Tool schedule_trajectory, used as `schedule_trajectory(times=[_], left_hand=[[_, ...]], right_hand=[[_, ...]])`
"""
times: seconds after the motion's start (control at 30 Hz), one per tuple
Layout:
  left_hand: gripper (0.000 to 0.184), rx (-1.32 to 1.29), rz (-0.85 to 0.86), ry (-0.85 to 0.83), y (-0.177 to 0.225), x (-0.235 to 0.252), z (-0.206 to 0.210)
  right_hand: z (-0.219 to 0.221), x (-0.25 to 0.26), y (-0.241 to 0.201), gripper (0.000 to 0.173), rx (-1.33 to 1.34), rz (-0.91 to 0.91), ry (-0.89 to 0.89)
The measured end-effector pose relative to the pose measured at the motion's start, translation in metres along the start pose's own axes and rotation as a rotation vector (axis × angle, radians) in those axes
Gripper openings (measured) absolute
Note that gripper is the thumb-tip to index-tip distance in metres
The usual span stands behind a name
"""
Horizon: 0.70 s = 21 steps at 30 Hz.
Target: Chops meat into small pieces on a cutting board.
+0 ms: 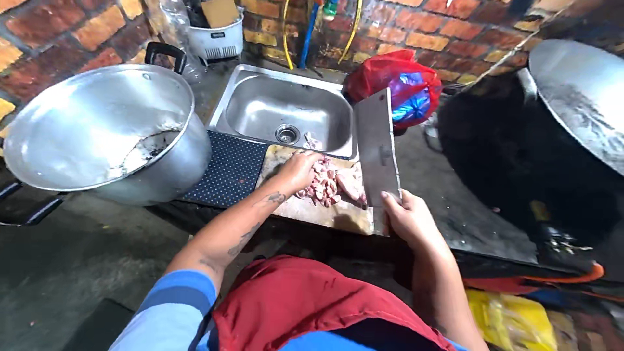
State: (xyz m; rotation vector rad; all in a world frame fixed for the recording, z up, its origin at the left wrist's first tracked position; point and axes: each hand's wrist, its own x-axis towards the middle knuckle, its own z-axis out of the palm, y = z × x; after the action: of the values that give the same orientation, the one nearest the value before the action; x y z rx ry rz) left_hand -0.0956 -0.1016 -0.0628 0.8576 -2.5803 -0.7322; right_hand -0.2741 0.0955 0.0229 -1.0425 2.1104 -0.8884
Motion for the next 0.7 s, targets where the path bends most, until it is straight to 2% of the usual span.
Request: schedule_trajectory(times=[0.07, 0.17, 0.37, 0.5, 0.63, 0.67, 0.7], left_hand=[[0.046, 0.084, -0.007, -0.173, -0.001, 0.025, -0.002], [0.027, 0.145, -0.036, -0.335, 0.001, 0.048, -0.012], [0.015, -0.148, -0.014, -0.271, 0.006, 0.047, -0.049], [0.019, 0.035, 0.029, -0.385, 0.03, 0.046, -0.052], [0.023, 0.16, 0.052, -0.276, 0.056, 0.057, -0.029], [0.029, 0.15, 0.076, -0.279, 0.062, 0.061, -0.02], [0.043, 0.146, 0.079, -0.327, 0.07, 0.066, -0.011]], right_hand=[[-0.016, -0.013, 0.012, 0.024, 0.043, 0.016, 0.061], [-0.033, -0.029, 0.036, 0.021, 0.088, 0.035, 0.129], [-0.051, -0.048, 0.075, 0.019, 0.124, 0.107, 0.21], [-0.054, -0.048, 0.085, 0.018, 0.14, 0.136, 0.22], [-0.053, -0.044, 0.089, 0.018, 0.156, 0.122, 0.189], [-0.052, -0.044, 0.09, 0.018, 0.161, 0.112, 0.179], [-0.052, -0.043, 0.09, 0.017, 0.162, 0.099, 0.172]])
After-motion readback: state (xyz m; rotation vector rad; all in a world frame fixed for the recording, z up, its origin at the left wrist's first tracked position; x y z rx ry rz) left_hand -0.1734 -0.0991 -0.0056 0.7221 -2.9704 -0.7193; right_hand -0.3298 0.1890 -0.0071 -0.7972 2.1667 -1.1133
